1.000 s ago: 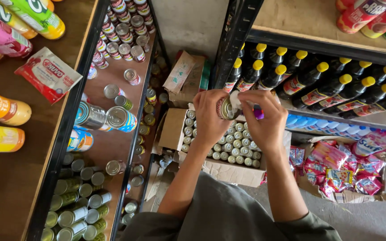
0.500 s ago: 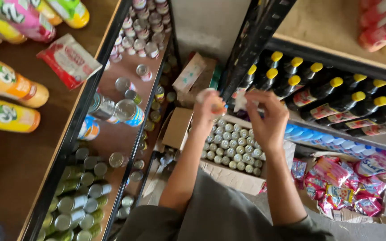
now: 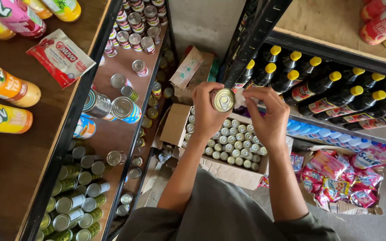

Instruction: Wiping canned goods with a cloth and placing them on retail shelves.

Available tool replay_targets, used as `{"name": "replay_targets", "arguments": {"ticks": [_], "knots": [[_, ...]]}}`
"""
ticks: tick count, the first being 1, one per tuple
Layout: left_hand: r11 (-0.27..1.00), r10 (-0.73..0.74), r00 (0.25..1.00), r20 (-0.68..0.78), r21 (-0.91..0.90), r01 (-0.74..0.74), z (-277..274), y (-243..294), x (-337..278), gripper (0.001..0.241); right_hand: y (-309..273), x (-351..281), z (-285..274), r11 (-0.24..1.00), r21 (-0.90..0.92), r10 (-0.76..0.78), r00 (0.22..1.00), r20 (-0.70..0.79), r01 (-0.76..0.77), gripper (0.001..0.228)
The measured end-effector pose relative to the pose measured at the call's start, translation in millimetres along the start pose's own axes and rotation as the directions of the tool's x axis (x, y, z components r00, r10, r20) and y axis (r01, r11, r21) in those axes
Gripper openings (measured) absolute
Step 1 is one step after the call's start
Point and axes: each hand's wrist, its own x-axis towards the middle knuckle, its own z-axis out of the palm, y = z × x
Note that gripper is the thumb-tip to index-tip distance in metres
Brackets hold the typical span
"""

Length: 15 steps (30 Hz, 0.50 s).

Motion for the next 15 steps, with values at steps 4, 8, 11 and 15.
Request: {"name": "replay_targets", "arguments": {"ticks": [4, 8, 11, 15], "knots": [[0.999, 0.006, 1.0, -0.016, -0.035, -0.006, 0.7, 2.8, -1.5, 0.06, 0.0, 1.2, -1.1, 1.0, 0.007, -0.014, 1.0, -0.003, 0.014, 0.015], [0.576, -0.573, 0.777, 0.259, -0.546, 0.608, 4.6, -9.4, -14.0, 0.062, 9.3, -1.9, 5.9, 1.0, 0.0, -0.031, 0.999, 0.024, 0.031, 0.017], [0.134, -0.705, 0.578, 0.412, -0.723, 0.678, 6.4, 12.1, -6.4, 0.046, -8.7, -6.8, 18.0, 0.998, -0.014, -0.065, 0.994, 0.084, 0.066, 0.016], [0.132, -0.753, 0.53, 0.39, -0.7, 0.702, 16.6, 13.8, -13.9, 0.035, -9.0, -8.2, 23.7, 0.989, -0.083, -0.111, 0.989, 0.102, 0.119, 0.022]]}}
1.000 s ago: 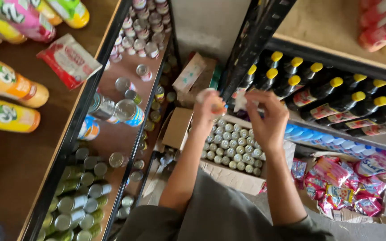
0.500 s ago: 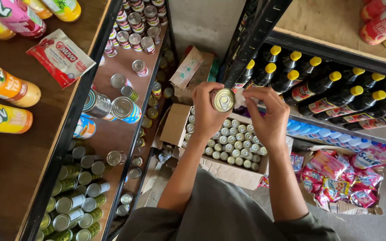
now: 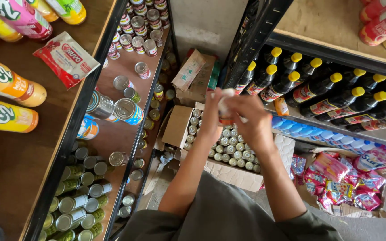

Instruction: Wiping canned goods with a cloth and placing them on retail shelves.

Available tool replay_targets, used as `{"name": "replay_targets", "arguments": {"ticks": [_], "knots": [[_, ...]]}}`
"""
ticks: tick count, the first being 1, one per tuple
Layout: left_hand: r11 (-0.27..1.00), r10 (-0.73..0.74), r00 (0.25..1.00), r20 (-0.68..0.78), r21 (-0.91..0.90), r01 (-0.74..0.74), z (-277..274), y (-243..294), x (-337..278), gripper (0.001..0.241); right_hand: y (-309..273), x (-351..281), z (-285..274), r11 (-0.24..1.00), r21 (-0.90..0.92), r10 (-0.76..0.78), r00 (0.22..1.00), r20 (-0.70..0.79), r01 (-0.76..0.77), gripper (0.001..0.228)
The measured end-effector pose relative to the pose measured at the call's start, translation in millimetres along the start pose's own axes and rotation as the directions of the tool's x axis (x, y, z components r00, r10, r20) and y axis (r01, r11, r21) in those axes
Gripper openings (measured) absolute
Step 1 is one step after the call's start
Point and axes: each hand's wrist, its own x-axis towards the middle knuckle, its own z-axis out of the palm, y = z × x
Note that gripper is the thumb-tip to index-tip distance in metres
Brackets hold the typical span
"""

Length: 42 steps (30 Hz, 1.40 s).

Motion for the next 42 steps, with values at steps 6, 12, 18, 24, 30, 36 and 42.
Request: {"name": "replay_targets", "arguments": {"ticks": [6, 12, 18, 24, 30, 36, 42], "knots": [[0.991, 0.006, 0.979, 0.203, 0.129, -0.033, 20.9, -10.2, -21.0, 0.036, 2.8, -1.9, -25.6, 0.986, -0.124, -0.129, 0.975, -0.181, 0.108, 0.014], [0.989, -0.148, 0.985, 0.086, 0.029, 0.146, 11.9, -38.2, 3.0, 0.035, -15.6, -51.8, -33.6, 0.996, -0.071, -0.056, 0.993, -0.105, 0.049, 0.015], [0.986, -0.077, 0.955, 0.285, 0.166, 0.03, 53.9, -33.7, -42.8, 0.034, 4.8, -35.3, -66.6, 0.978, -0.207, -0.047, 0.957, -0.286, -0.014, 0.019], [0.975, -0.144, 0.977, 0.159, 0.192, 0.112, 22.9, -67.5, -7.9, 0.041, -3.3, -91.9, -46.3, 0.986, -0.16, 0.016, 0.974, -0.224, -0.053, 0.022], [0.925, -0.161, 0.953, 0.256, 0.376, 0.056, 49.1, -55.2, -38.6, 0.044, -0.4, -86.0, -58.5, 0.98, -0.201, -0.048, 0.953, -0.298, -0.014, 0.027], [0.945, -0.166, 0.946, 0.279, 0.319, 0.072, 33.2, -87.3, -34.7, 0.032, 20.2, -80.6, -65.2, 0.965, -0.257, -0.036, 0.954, -0.298, -0.044, 0.025], [0.98, -0.135, 0.982, 0.13, 0.166, 0.113, 46.4, -75.5, -28.7, 0.041, -5.8, -114.7, -49.7, 0.986, -0.167, -0.037, 0.966, -0.257, -0.006, 0.032]]}}
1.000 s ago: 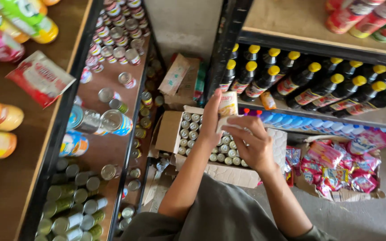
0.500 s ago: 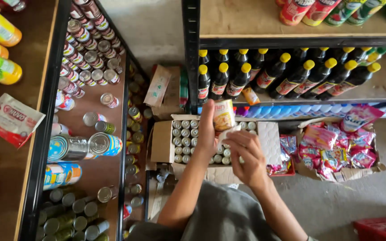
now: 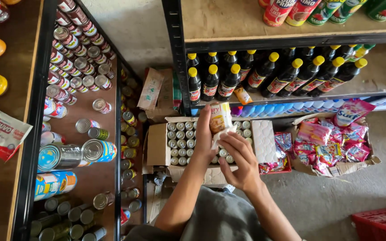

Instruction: Wiping canned goods with a cloth and placing them on retail shelves.

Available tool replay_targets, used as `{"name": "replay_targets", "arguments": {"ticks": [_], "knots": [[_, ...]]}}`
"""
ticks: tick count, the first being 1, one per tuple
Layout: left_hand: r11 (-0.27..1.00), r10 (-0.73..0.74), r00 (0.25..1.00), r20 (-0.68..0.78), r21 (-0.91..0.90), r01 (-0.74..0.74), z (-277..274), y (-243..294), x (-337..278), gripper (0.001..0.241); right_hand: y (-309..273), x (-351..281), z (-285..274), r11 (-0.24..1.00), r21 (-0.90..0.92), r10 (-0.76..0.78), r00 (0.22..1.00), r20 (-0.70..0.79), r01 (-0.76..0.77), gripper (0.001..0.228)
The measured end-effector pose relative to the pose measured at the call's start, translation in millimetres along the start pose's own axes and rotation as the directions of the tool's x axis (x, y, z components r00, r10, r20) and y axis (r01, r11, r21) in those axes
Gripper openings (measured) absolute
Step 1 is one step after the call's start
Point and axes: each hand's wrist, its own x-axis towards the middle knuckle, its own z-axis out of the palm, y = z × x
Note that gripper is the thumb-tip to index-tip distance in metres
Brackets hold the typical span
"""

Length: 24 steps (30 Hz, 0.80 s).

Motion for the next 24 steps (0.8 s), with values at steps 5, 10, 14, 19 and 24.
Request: {"name": "replay_targets", "arguments": {"ticks": [5, 10, 14, 19, 24], "knots": [[0.99, -0.008, 0.998, 0.061, 0.143, 0.0, 6.7, -10.5, -9.5, 0.043, 20.5, 16.3, -2.0, 0.999, -0.017, -0.05, 0.999, -0.02, 0.05, 0.038], [0.99, 0.003, 0.989, 0.151, 0.138, -0.024, 10.8, -6.7, -7.5, 0.044, 22.0, 25.1, -3.7, 0.992, -0.127, -0.004, 1.0, -0.028, 0.001, 0.049], [0.978, 0.037, 0.981, 0.193, 0.195, -0.075, 7.1, 2.3, 1.1, 0.052, 13.2, 0.0, -1.6, 0.998, -0.042, -0.045, 0.999, 0.028, 0.046, 0.052], [0.982, 0.065, 0.971, 0.231, 0.156, -0.103, 8.8, -1.3, 1.9, 0.056, 22.1, -3.8, -2.4, 0.997, -0.055, -0.06, 0.997, 0.042, 0.063, 0.043], [0.982, 0.013, 0.972, 0.236, 0.181, -0.057, 30.3, 16.8, -22.6, 0.049, 26.9, 29.2, -5.7, 0.989, -0.146, -0.009, 1.0, -0.01, 0.007, 0.052]]}}
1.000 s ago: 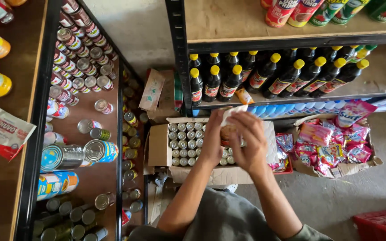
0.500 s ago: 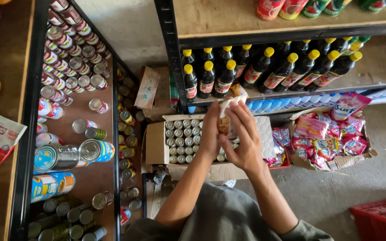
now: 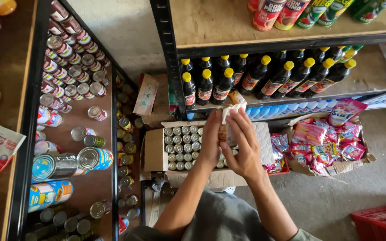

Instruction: Wiping canned goods with a cloth and placing them on retail shelves.

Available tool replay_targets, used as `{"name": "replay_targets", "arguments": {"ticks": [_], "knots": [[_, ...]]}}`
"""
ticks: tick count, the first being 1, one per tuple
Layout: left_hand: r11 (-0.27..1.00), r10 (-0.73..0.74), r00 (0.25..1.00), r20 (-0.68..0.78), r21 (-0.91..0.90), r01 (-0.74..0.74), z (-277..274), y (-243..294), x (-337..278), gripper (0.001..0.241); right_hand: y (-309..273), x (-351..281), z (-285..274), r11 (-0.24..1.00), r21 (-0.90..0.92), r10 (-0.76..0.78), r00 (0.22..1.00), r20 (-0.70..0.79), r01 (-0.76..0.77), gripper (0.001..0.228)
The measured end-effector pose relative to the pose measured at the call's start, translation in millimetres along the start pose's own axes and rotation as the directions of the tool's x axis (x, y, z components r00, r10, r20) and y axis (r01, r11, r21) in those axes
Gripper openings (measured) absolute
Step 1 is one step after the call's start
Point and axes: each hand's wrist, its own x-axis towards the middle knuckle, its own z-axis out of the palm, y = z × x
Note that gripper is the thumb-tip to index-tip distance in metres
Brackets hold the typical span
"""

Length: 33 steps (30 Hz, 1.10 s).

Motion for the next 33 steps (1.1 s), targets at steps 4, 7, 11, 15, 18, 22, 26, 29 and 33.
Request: {"name": "replay_targets", "arguments": {"ticks": [4, 7, 11, 15, 18, 22, 26, 29, 33], "knots": [[1.0, -0.003, 1.0, -0.03, 0.008, 0.003, -16.7, -17.8, 7.8, 0.039, -5.7, -16.8, 6.9, 1.0, 0.012, -0.023, 1.0, 0.017, 0.023, 0.053], [0.995, 0.033, 0.996, -0.078, -0.091, -0.04, -17.5, -11.6, 7.4, 0.05, -14.4, -43.8, 9.7, 0.998, 0.048, -0.051, 0.997, 0.053, 0.049, 0.053], [0.983, -0.088, 0.986, -0.139, -0.174, 0.063, -8.5, 5.7, -2.2, 0.046, -10.3, -45.3, 10.6, 0.997, 0.082, -0.012, 0.993, 0.119, 0.003, 0.054], [0.961, -0.206, 0.973, -0.104, -0.211, 0.181, -9.8, -13.1, -2.2, 0.035, 1.5, -19.1, 9.3, 0.999, 0.011, 0.03, 0.996, 0.08, -0.03, 0.059], [0.948, -0.223, 0.968, -0.114, -0.255, 0.189, 5.8, 16.5, -12.3, 0.036, -8.6, -6.3, 9.0, 0.999, 0.002, 0.036, 0.995, 0.092, -0.037, 0.06], [0.953, -0.283, 0.95, -0.132, -0.145, 0.264, -20.8, -8.5, 5.9, 0.058, -11.4, -43.1, 16.1, 0.999, 0.037, 0.008, 0.995, 0.103, -0.012, 0.059], [0.993, -0.094, 0.987, -0.129, -0.081, 0.084, -17.0, -9.6, 7.7, 0.05, -4.3, -55.0, 12.6, 0.999, 0.039, -0.021, 0.992, 0.127, 0.016, 0.055], [0.999, -0.044, 0.995, -0.093, -0.001, 0.044, -6.5, -8.4, 4.0, 0.047, 11.1, -39.6, 8.9, 1.0, 0.01, -0.022, 0.995, 0.099, 0.021, 0.055], [0.991, 0.074, 0.996, -0.044, 0.114, -0.069, 4.5, -5.8, -3.7, 0.038, 3.1, -3.9, -2.2, 0.999, -0.035, 0.004, 0.998, 0.069, -0.002, 0.057]]}}
